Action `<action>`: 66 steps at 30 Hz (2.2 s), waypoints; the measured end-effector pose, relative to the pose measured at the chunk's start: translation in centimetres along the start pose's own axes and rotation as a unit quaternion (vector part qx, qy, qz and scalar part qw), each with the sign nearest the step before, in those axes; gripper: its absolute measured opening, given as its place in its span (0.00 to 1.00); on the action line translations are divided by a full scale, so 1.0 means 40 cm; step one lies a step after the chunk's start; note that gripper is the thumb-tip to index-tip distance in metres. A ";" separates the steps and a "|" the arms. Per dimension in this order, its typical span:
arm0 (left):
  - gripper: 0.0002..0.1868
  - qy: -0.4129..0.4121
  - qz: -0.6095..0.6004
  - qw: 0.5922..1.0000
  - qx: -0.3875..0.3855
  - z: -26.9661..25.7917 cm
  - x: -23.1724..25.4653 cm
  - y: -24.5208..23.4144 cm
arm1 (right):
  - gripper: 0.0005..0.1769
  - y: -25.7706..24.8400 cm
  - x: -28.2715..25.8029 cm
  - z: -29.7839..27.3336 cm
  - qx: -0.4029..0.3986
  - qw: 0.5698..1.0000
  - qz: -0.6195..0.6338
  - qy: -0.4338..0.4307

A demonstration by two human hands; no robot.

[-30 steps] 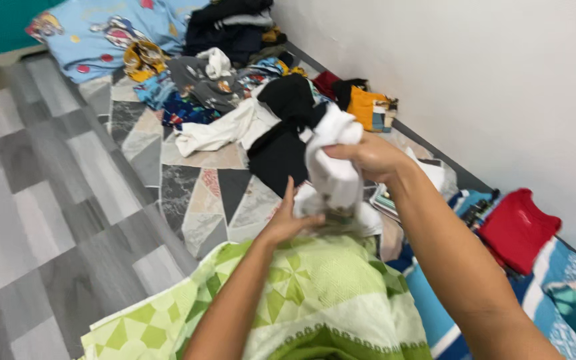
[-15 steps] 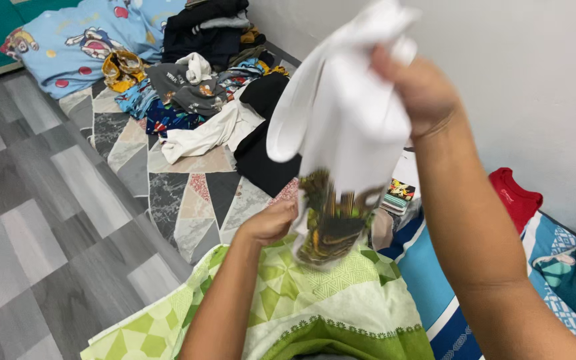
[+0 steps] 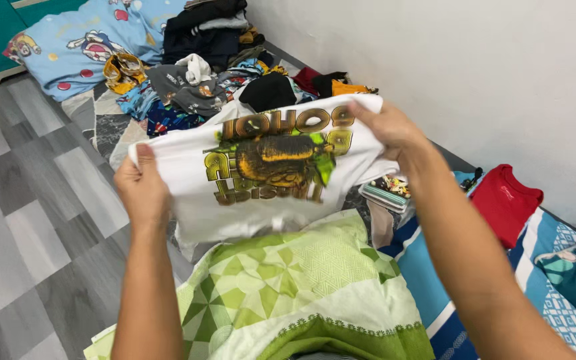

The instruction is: The person folds a red shirt, a white shirt, and another white shirt with a graphic print by hand, placing each one onto a stack on the bed.

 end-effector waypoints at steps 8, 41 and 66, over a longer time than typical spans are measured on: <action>0.12 -0.162 -0.223 0.958 -0.078 0.058 0.067 0.003 | 0.22 -0.039 -0.191 0.040 -0.052 0.998 0.044 -0.013; 0.32 -0.121 0.111 0.871 -0.464 -0.103 0.101 0.466 | 0.10 0.265 -0.110 0.039 -0.134 0.967 -0.002 -0.217; 0.25 -0.001 -0.051 0.967 -0.248 0.179 0.229 0.190 | 0.11 0.148 -0.470 -0.103 -0.042 0.967 -0.171 -0.183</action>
Point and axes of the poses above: each hand's wrist, its own z-axis towards the middle knuckle, its own y-axis out of the palm, x = y × z, the point moved 9 cm from there along z, towards the middle knuckle, and after that the axes turned 6 degrees about -x, right-handed, at the moved point
